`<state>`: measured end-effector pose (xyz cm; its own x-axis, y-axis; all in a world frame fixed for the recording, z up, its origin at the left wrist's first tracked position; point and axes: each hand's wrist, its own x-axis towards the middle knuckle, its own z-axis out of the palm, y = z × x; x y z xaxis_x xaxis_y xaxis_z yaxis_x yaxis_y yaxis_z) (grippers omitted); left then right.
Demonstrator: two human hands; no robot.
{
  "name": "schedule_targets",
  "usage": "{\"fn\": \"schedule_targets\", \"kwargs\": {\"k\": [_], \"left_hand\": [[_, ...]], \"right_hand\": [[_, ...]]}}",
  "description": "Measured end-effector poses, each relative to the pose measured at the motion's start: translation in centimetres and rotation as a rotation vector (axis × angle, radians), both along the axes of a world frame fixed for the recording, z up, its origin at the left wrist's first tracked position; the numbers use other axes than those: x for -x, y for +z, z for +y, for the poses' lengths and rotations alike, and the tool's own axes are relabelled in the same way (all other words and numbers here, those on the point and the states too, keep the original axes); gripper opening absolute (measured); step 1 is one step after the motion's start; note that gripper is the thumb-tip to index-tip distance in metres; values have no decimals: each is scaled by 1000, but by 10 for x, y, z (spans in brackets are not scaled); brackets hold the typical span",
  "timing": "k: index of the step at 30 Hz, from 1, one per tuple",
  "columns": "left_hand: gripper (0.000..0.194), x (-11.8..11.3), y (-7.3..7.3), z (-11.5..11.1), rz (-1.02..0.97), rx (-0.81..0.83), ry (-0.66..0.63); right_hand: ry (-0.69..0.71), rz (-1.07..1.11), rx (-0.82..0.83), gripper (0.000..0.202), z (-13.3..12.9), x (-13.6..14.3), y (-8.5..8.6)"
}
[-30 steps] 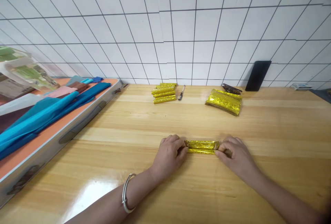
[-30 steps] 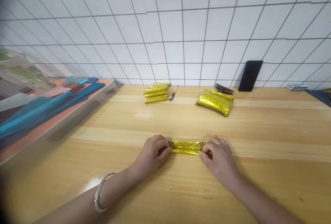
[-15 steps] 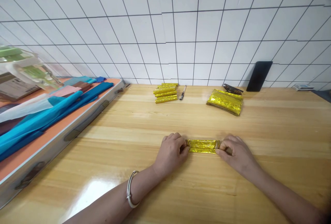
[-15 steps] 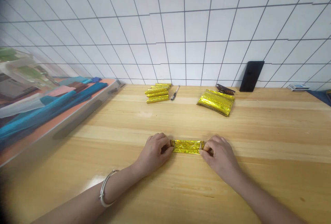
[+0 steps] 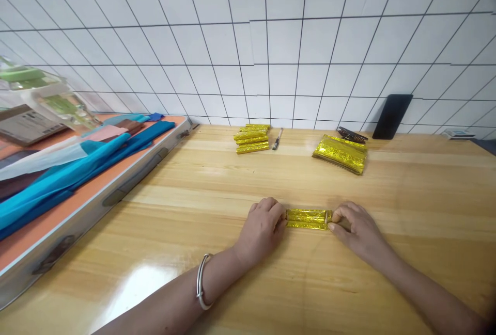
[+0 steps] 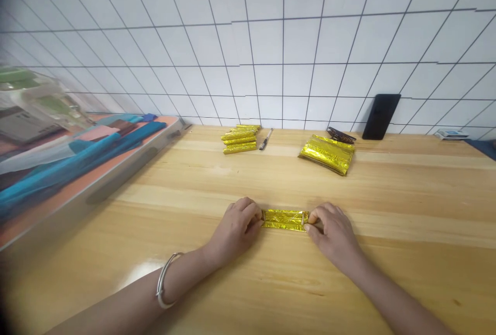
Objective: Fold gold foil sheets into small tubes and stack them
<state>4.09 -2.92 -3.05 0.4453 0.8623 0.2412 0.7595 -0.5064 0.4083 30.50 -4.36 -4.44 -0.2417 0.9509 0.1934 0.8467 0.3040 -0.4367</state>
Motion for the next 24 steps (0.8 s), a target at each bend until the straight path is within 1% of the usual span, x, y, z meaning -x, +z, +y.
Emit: {"fn": "schedule_targets", "kwargs": {"k": [2,6,9,13,16,18,20,22,24], "left_hand": [[11,0,1,-1,46,-22,-73],[23,0,2,-2,133,-50,-292],[26,-1,3,-1,159,-63,-382],[30,-2,6,-1,185,-82,-449],[30,-4,10,-2,212,-86,-505],[28,-6,13,-3,229,-95,-525],[27,-6,15,-3,239,-105,-523],[26,-7,16,-4,239,-109,-511],[27,-7,16,-4,239,-108,-507]], "right_hand": [[13,10,7,8,0,-1,0],[27,25,18,9,0,-2,0],[33,34,8,9,0,-2,0],[19,34,-12,8,-1,-1,-2],[-8,21,-47,6,-4,2,-3],[-9,-16,-88,4,-9,5,-2],[12,-101,-145,4,-14,11,1],[59,-235,-206,14,-19,17,7],[139,-376,-252,29,-23,23,12]]}}
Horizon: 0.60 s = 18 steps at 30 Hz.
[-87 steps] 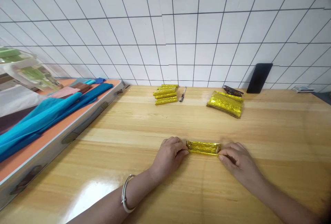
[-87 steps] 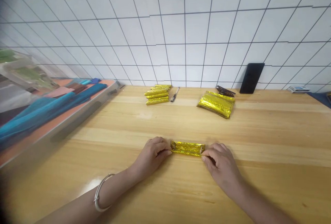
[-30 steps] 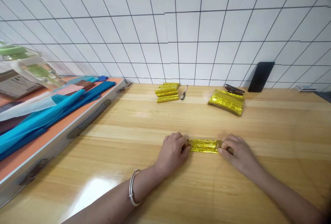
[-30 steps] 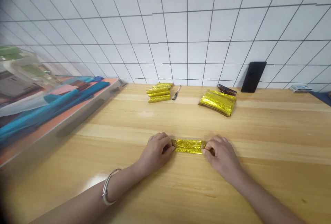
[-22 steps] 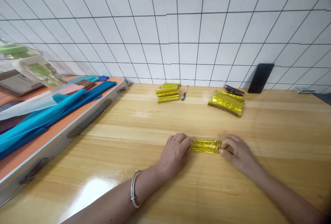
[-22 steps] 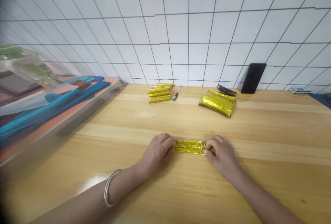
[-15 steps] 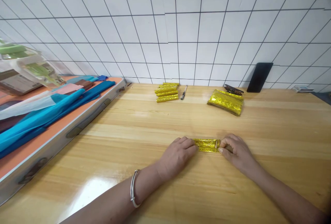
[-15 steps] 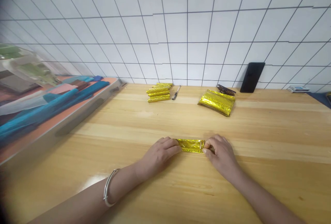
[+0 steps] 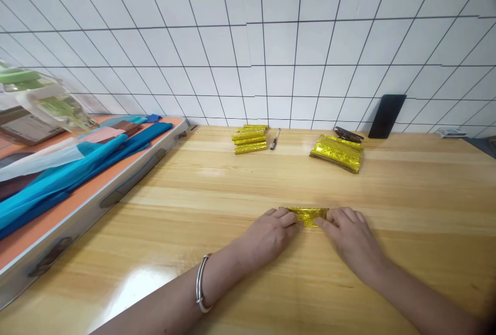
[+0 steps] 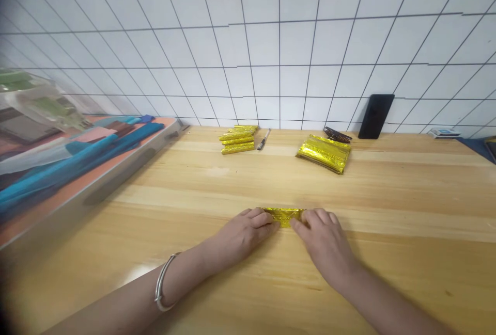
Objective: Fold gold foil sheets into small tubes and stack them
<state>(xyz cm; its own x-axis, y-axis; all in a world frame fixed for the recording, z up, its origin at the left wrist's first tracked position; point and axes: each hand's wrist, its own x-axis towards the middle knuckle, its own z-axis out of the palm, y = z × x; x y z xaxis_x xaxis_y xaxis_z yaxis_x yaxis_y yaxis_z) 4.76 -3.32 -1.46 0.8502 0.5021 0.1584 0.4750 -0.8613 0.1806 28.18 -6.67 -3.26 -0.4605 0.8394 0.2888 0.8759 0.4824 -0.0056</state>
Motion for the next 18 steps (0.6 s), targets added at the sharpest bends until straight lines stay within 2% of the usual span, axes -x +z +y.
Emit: {"fn": "schedule_targets", "kwargs": {"k": [2,6,11,18], "left_hand": [[27,0,-2,0,7,-7,-4],[26,3,-4,0,34,-38,-5],[25,12,-1,-5,61,-11,21],[33,18,2,-9,98,22,37]], "right_hand": [[74,-111,-12,39,-2,5,4],[153,-238,-12,43,-4,7,5],[172,-327,-67,44,-10,3,4],[170,-313,-82,45,-16,-12,4]]}}
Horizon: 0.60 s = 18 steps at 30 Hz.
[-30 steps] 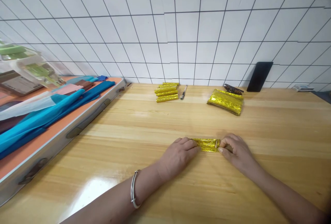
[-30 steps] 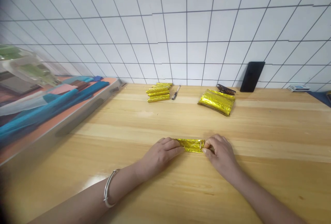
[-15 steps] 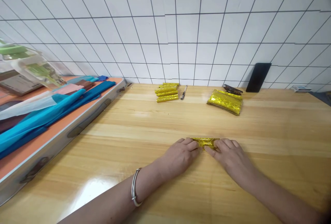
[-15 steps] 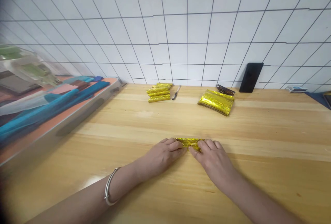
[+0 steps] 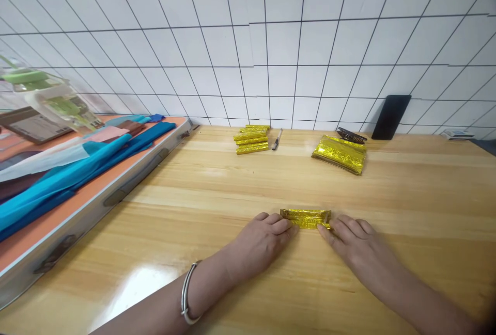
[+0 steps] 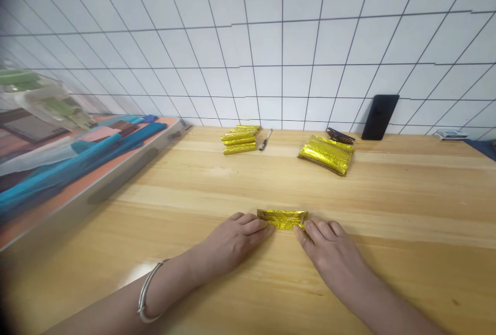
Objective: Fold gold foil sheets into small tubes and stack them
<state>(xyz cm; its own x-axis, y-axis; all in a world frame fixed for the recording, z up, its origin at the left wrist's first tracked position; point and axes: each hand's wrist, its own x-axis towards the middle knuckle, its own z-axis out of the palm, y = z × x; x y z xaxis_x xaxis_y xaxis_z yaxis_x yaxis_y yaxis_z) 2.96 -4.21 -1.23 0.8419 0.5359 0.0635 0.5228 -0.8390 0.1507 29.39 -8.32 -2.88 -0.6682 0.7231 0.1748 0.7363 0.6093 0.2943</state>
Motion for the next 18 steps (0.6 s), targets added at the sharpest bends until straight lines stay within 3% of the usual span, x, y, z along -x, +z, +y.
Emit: {"fn": "schedule_targets", "kwargs": {"k": [9,18], "left_hand": [[41,-11,-1,1,93,-74,6],[30,-12,2,3,134,-109,-10]], "right_hand": [[26,10,37,46,6,11,-3],[-19,54,93,38,10,17,0]]}}
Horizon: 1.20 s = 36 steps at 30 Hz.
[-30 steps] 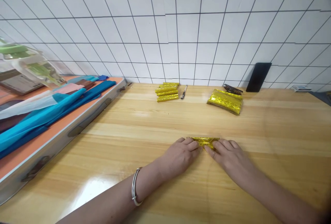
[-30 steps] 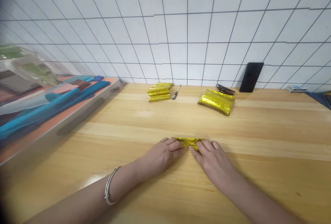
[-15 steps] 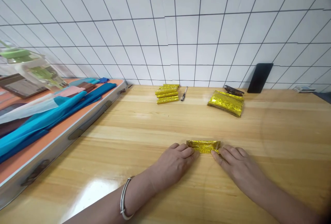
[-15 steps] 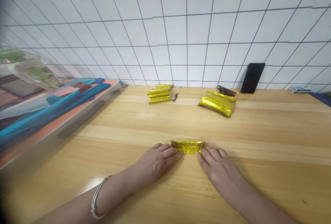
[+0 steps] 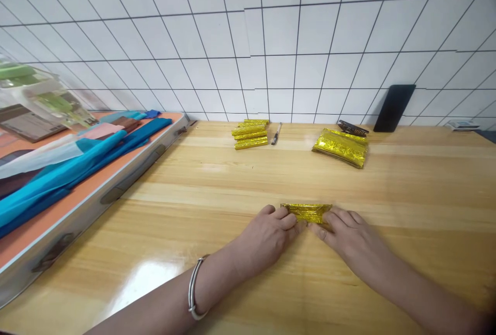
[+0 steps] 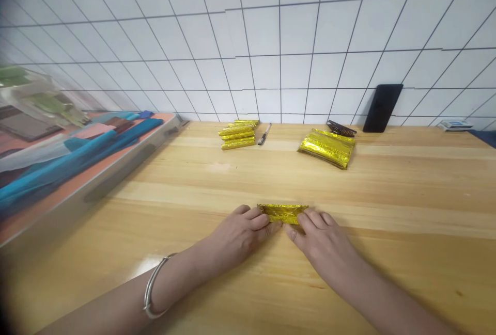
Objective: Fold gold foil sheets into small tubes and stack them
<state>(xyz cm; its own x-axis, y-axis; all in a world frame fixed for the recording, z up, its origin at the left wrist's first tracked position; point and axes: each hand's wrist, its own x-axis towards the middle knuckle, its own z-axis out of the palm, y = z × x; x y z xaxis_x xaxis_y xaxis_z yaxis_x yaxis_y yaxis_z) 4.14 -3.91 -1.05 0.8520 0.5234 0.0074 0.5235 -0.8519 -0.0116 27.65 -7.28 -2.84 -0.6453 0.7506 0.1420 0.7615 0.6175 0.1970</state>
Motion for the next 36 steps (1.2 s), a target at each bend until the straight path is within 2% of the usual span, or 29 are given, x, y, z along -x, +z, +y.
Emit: {"fn": "schedule_targets", "kwargs": {"k": [4,11,20,25,30,36], "left_hand": [[22,5,1,2,-37,36,-10],[30,22,1,10,-176,150,-69],[30,40,-2,28,-276,250,-160],[31,45,-2,37,-289,291,-179],[34,47,-4,40,-283,317,-179],[31,47,4,33,-247,284,-103]], "right_hand": [[6,55,53,41,3,-6,0],[12,147,91,45,7,-33,-5],[32,264,252,54,19,-53,5],[64,346,319,51,26,-63,3],[75,362,335,50,29,-72,-2],[99,285,321,46,31,-75,-2]]}}
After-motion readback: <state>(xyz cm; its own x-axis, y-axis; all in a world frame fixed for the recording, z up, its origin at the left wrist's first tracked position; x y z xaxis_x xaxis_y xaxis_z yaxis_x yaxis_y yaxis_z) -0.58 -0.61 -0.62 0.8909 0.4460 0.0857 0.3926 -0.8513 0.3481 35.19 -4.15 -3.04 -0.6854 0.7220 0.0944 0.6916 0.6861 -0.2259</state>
